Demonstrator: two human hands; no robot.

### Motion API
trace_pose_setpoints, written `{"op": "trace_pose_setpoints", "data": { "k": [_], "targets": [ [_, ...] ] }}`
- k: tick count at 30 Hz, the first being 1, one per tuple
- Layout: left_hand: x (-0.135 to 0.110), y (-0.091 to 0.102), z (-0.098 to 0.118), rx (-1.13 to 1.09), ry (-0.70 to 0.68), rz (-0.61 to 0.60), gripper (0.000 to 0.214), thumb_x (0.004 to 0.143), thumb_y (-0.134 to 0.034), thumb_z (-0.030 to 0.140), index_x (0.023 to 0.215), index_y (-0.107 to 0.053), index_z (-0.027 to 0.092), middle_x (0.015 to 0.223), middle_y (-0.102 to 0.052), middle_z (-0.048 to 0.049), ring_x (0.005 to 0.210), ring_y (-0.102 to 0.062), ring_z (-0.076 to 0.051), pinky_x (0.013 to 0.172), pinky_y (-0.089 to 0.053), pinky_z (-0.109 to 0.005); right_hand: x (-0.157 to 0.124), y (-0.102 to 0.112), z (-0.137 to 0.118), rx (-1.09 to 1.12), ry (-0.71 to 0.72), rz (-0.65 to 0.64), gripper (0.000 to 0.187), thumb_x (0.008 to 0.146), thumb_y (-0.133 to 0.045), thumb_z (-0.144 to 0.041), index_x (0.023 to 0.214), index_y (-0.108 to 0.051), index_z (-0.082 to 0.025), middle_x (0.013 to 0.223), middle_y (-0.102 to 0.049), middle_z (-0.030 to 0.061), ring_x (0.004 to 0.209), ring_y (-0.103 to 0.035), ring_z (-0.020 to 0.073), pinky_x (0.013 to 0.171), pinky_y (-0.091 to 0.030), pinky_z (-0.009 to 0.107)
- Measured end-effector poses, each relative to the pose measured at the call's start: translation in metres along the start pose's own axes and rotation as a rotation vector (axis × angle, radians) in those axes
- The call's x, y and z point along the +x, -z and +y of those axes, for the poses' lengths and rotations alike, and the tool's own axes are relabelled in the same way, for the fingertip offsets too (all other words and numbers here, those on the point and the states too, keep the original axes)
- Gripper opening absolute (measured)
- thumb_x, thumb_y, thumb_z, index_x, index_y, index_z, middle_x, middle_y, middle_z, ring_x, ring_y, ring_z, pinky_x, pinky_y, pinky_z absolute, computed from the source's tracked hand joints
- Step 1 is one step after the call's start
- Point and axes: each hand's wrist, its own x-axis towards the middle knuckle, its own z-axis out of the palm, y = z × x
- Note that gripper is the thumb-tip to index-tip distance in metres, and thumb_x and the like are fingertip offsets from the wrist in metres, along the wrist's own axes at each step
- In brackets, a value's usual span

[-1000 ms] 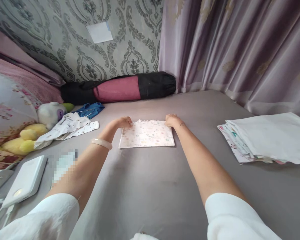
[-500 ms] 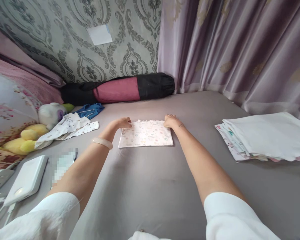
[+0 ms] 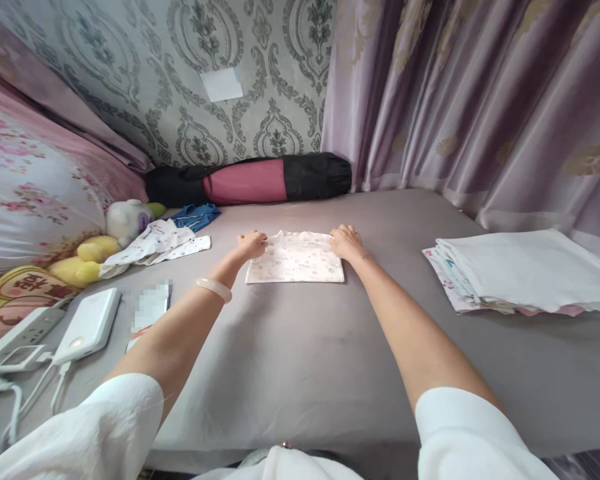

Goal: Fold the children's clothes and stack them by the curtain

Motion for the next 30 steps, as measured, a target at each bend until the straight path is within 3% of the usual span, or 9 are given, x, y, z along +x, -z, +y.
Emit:
{"op": "trace_pose_setpoints", "data": {
  "k": [6, 11, 15, 17, 20, 25, 30],
  "targets": [
    [-0.012, 0.03, -0.006, -0.038, -0.049, -0.037, 0.033, 0.088, -0.046, 0.024, 0.11, -0.07, 0.024, 0.111, -0.073, -0.0066, 0.109, -0.063, -0.025, 0.098, -0.041, -0.039, 0.0, 0.013, 0.011, 0.159, 0.031, -0.026, 0.033, 0.092, -0.053, -0.023, 0.121, -0.068, -0.019, 0.122, -0.069, 0.0092, 0.11, -0.062, 0.022, 0.088, -0.044, 0.027],
    [-0.013, 0.052, -0.018, -0.152, -0.151, -0.056, 0.032, 0.081, -0.053, 0.026, 0.104, -0.074, 0.02, 0.094, -0.075, -0.0035, 0.092, -0.065, -0.02, 0.08, -0.047, -0.026, -0.003, 0.031, 0.015, 0.237, 0.096, -0.016, 0.028, 0.09, -0.057, -0.021, 0.113, -0.071, -0.016, 0.111, -0.073, 0.0071, 0.098, -0.066, 0.0183, 0.083, -0.045, 0.023],
    [-0.008, 0.07, -0.027, -0.301, -0.246, -0.072, 0.032, 0.077, -0.055, 0.024, 0.101, -0.074, 0.015, 0.083, -0.072, -0.0017, 0.079, -0.062, -0.017, 0.07, -0.046, -0.024, -0.006, 0.054, 0.016, 0.254, 0.129, 0.025, 0.027, 0.09, -0.058, -0.021, 0.111, -0.072, -0.016, 0.107, -0.074, 0.006, 0.094, -0.066, 0.0176, 0.08, -0.046, 0.023],
    [-0.006, 0.079, -0.029, -0.36, -0.281, -0.013, 0.031, 0.078, -0.055, 0.023, 0.101, -0.074, 0.013, 0.086, -0.072, -0.0022, 0.081, -0.062, -0.017, 0.072, -0.046, -0.025, -0.006, 0.065, 0.017, 0.243, 0.146, 0.104, 0.028, 0.09, -0.058, -0.022, 0.113, -0.072, -0.016, 0.108, -0.073, 0.0066, 0.095, -0.065, 0.0183, 0.083, -0.045, 0.024],
    [-0.007, 0.087, -0.026, -0.38, -0.259, 0.176, 0.031, 0.08, -0.056, 0.022, 0.105, -0.073, 0.015, 0.099, -0.074, -0.0043, 0.092, -0.064, -0.021, 0.083, -0.047, -0.031, -0.004, 0.074, 0.018, 0.227, 0.165, 0.25, 0.029, 0.09, -0.058, -0.023, 0.116, -0.07, -0.017, 0.108, -0.073, 0.0083, 0.097, -0.064, 0.0206, 0.085, -0.044, 0.028],
    [-0.012, 0.076, -0.014, -0.271, -0.142, 0.439, 0.033, 0.085, -0.05, 0.015, 0.109, -0.071, 0.025, 0.113, -0.074, -0.0035, 0.112, -0.063, -0.024, 0.106, -0.034, -0.043, -0.007, 0.062, 0.017, 0.172, 0.228, 0.467, 0.024, 0.089, -0.053, -0.019, 0.106, -0.07, -0.019, 0.106, -0.072, 0.0098, 0.1, -0.061, 0.026, 0.089, -0.043, 0.038],
    [-0.024, 0.041, -0.016, -0.207, -0.188, 0.469, 0.035, 0.089, -0.045, 0.016, 0.113, -0.07, 0.024, 0.11, -0.075, -0.0055, 0.11, -0.064, -0.024, 0.112, -0.024, -0.047, -0.026, 0.036, 0.022, 0.146, 0.323, 0.513, 0.021, 0.09, -0.049, -0.02, 0.096, -0.069, -0.02, 0.098, -0.073, 0.0085, 0.096, -0.06, 0.0261, 0.089, -0.041, 0.039]
  ]
}}
